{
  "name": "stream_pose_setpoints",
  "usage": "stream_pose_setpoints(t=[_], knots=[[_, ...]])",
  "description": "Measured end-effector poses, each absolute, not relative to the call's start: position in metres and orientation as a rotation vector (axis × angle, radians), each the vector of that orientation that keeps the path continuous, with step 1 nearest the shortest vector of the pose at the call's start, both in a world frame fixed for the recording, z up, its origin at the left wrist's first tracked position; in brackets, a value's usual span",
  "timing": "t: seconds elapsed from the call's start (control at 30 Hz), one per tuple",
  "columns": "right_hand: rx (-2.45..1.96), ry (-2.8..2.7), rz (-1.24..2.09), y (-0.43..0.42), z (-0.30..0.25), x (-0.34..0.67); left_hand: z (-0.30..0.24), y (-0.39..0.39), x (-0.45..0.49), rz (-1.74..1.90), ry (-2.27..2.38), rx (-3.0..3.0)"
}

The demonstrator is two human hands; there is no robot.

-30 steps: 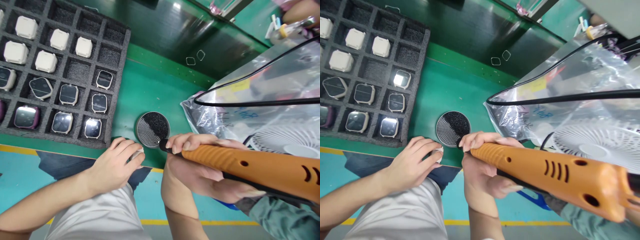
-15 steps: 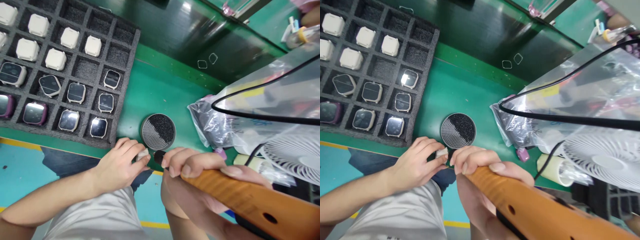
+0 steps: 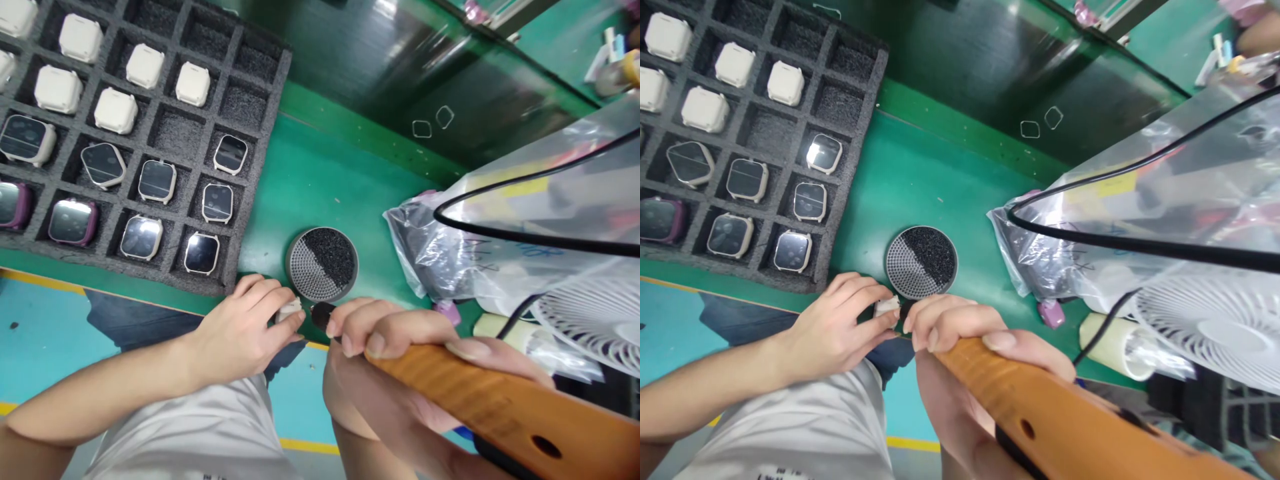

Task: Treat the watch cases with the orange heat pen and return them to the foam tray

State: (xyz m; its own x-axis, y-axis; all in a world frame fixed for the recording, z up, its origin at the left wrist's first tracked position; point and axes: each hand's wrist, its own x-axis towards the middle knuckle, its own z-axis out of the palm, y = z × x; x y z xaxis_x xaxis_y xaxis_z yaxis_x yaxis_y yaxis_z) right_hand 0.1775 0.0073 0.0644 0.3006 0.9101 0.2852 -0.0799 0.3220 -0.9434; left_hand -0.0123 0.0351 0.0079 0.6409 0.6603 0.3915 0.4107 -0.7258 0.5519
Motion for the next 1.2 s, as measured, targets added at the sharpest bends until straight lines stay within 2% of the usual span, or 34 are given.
stream_pose_setpoints(t=[0.6, 0.87, 1.07, 1.2], knots=[[-0.871, -1.077, 0.761, 0.017, 0.063, 0.167, 0.008, 0.036, -0.010, 0.826, 0.857, 2.428], [-0.865, -1.102, 0.783, 0.018, 0.060, 0.165, 0.008, 0.034, -0.010, 0.832, 0.866, 2.427], [-0.910, -1.010, 0.916, 0.021, 0.066, 0.173, 0.008, 0.035, -0.011, 0.839, 0.877, 2.467], [-0.960, -0.975, 0.766, 0.025, 0.067, 0.196, 0.009, 0.033, -0.015, 0.791, 0.858, 2.488]])
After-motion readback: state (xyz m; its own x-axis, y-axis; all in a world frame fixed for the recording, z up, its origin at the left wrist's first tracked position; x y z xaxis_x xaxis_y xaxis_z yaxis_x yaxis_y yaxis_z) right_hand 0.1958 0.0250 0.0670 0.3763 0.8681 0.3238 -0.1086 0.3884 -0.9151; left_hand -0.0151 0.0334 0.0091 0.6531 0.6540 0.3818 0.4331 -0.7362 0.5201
